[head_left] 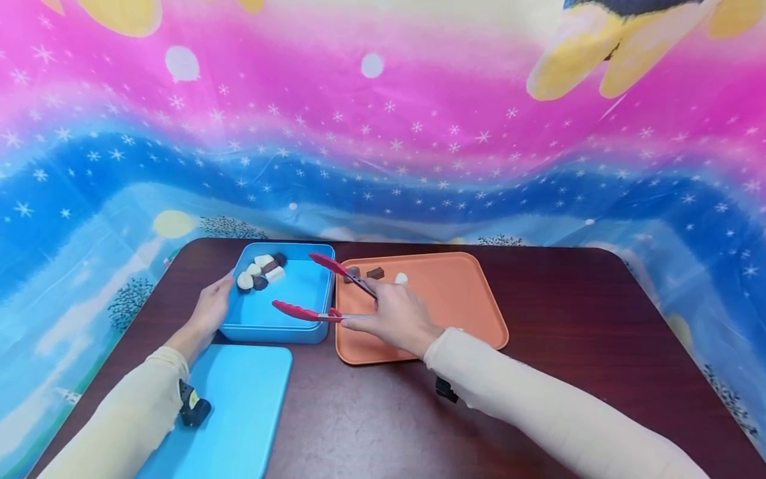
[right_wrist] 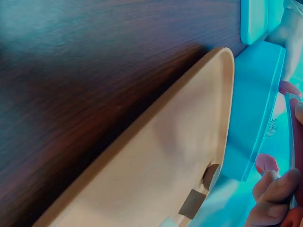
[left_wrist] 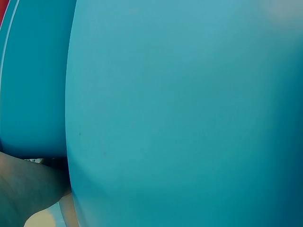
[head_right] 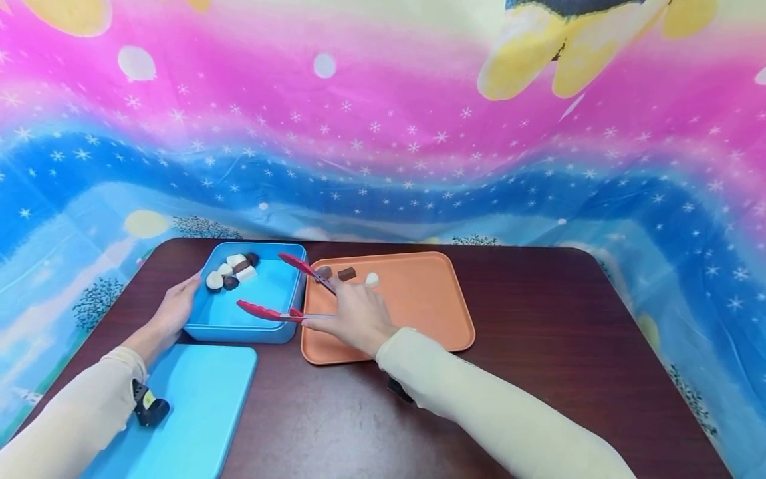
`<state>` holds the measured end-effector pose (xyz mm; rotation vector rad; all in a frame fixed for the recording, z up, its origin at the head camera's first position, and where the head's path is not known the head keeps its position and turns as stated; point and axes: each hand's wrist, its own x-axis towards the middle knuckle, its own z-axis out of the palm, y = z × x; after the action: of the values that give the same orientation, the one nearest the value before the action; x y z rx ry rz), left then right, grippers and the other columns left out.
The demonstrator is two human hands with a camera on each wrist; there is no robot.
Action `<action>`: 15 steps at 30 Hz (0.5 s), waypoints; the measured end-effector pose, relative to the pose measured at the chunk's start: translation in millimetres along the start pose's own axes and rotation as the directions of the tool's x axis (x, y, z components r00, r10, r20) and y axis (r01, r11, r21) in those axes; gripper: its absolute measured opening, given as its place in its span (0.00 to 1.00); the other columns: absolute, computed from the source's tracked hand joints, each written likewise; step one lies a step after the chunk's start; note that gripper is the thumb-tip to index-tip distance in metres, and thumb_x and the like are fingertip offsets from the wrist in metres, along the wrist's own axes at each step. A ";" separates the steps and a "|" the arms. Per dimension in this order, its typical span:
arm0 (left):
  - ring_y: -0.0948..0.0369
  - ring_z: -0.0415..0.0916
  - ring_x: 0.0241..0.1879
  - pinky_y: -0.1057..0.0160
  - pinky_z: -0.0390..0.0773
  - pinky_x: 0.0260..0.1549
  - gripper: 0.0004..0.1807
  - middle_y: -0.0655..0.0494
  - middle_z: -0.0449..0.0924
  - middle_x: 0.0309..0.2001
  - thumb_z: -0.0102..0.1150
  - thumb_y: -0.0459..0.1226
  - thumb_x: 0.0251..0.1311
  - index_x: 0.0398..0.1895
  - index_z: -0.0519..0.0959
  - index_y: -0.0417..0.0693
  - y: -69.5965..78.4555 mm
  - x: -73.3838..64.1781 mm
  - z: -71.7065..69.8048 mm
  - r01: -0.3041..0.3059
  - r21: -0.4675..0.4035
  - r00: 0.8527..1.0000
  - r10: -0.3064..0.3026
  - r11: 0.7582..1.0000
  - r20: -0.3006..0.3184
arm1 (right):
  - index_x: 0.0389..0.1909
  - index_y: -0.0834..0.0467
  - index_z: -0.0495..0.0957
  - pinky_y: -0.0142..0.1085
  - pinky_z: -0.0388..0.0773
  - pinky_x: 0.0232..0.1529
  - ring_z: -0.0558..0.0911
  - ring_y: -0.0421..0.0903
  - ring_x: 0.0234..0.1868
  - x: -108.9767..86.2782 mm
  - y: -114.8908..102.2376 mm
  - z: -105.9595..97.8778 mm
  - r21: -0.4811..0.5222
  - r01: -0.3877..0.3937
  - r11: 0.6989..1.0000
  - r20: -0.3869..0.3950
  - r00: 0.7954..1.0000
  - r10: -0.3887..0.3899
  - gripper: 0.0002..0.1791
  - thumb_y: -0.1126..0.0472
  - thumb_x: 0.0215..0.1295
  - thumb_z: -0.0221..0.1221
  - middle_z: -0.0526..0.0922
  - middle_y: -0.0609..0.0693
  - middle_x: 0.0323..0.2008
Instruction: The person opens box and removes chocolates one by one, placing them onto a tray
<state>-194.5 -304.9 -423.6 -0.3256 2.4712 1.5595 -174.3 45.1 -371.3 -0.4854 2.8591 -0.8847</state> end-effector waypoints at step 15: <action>0.40 0.31 0.82 0.36 0.41 0.79 0.35 0.43 0.32 0.83 0.17 0.54 0.80 0.82 0.35 0.46 0.2 0.3 0.7 0.000 -0.001 1.000 0.000 1.000 -0.013 | 0.59 0.53 0.78 0.32 0.58 0.12 0.68 0.43 0.12 22.8 -22.4 21.0 -0.057 0.026 0.998 0.004 1.000 -0.026 0.41 0.29 0.54 0.67 0.64 0.44 0.13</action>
<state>-194.9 -304.3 -423.9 -0.3365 2.4799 1.5637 -185.6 8.9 -376.1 -0.5300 2.8884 -0.8077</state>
